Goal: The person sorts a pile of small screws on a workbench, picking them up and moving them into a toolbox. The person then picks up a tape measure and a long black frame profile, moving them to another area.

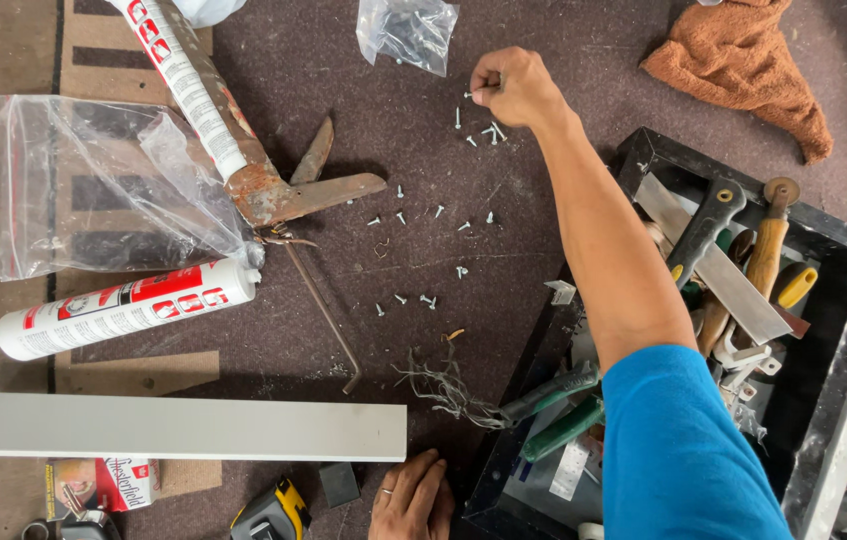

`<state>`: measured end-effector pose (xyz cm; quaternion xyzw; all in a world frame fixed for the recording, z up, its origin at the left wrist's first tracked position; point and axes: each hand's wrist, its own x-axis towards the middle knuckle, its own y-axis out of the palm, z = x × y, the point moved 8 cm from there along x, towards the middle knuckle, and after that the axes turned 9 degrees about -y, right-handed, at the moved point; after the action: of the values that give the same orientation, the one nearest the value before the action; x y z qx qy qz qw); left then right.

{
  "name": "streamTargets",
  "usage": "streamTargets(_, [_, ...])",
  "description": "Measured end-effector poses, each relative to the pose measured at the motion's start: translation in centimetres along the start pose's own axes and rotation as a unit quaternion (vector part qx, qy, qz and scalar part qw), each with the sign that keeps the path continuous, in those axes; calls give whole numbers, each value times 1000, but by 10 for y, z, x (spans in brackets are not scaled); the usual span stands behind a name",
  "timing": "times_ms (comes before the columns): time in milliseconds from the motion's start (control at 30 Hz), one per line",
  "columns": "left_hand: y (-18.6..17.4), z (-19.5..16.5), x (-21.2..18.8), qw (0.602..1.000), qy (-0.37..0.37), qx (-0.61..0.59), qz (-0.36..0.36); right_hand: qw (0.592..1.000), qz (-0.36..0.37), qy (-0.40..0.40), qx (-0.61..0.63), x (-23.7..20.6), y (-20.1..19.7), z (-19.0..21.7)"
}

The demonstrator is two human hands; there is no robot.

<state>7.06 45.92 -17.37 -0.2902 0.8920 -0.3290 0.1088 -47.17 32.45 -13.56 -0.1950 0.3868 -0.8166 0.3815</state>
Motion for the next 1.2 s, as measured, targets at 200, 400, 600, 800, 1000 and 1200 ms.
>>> streamTargets(200, [-2,-3,5,1000,0,0,-4,991,40,127,32,-13,2,6])
streamTargets(400, [-5,-2,5,1000,-18,12,10,981,129,65,-131,1,40,32])
streamTargets(600, [-10,-8,14,1000,3,14,-11,976,162,78,122,-6,38,40])
streamTargets(800, [-14,-11,20,1000,-24,5,-16,817,-41,112,564,-45,-48,10])
streamTargets(1000, [-21,-15,25,999,-14,13,-33,986,45,157,-13,-47,-6,-15])
streamTargets(1200, [-22,-18,27,999,0,21,-35,982,88,156,-63,-38,15,-19])
